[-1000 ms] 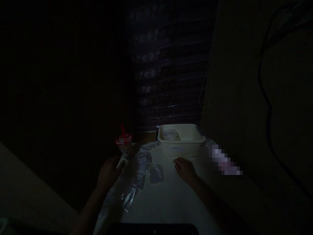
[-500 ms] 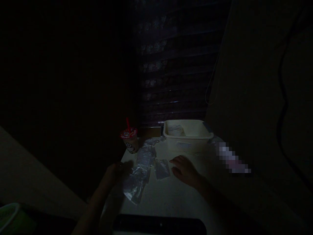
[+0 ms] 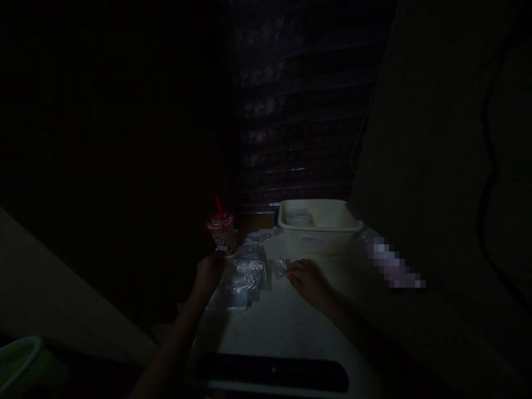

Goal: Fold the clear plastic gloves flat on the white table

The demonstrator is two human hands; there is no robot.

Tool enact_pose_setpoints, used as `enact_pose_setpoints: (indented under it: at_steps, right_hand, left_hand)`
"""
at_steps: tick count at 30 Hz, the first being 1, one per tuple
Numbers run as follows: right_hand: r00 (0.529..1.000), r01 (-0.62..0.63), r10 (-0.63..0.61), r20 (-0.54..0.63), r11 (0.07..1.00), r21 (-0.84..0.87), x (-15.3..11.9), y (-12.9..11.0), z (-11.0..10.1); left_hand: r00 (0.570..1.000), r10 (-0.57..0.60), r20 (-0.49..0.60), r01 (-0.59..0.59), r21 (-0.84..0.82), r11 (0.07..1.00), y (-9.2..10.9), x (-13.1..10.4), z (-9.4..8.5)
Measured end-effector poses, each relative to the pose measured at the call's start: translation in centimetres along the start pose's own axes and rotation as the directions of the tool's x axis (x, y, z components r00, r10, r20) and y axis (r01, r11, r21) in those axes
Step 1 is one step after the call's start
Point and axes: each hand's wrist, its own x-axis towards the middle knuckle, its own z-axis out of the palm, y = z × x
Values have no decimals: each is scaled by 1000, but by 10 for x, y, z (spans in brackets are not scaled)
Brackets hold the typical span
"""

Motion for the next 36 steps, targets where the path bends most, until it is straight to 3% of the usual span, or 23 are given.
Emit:
enact_pose_setpoints:
  at_steps: [4,7,13,16,22,25,28,30,32,36]
  right_hand:
    - [977,-84,117,-177,979,186,5,10,-16]
    - [959,-87,156,-235,956,281,6,11,-26]
    - [988,-55,123,-90,840,540,-2,-2,-35]
    - [991,-52,110,-81,850,524,-7,-3,-39]
    - [956,-149,246,-156,872,466,-13,3,-49]
    - [932,-170,336,-137,739,652,-14,3,-52]
    - [888,-274,455,66,409,870,-15,2,-50]
    - [875,-341,441,201,265,902,-15,1,-48]
    - [881,-354,417,224,267,896,-15,2,-47]
    - [854,-301,508,112,307,903,-18,9,-52]
  left_hand:
    - [995,80,-60,-85,-78,993,19,-9,9]
    - [987,155,-50,-162,-169,972,40,-28,23]
    - [953,273,136,-185,-452,872,81,-55,65]
    - [955,253,157,-135,-530,837,86,-54,74]
    - [971,175,163,-43,-598,800,80,-51,69]
    - [965,176,197,-10,-637,771,81,-52,64]
    - [954,185,238,22,-668,744,85,-55,62]
    - [948,180,264,53,-686,726,87,-57,65]
    - [943,170,286,86,-703,706,88,-60,70]
    - [925,170,339,143,-728,671,87,-67,77]
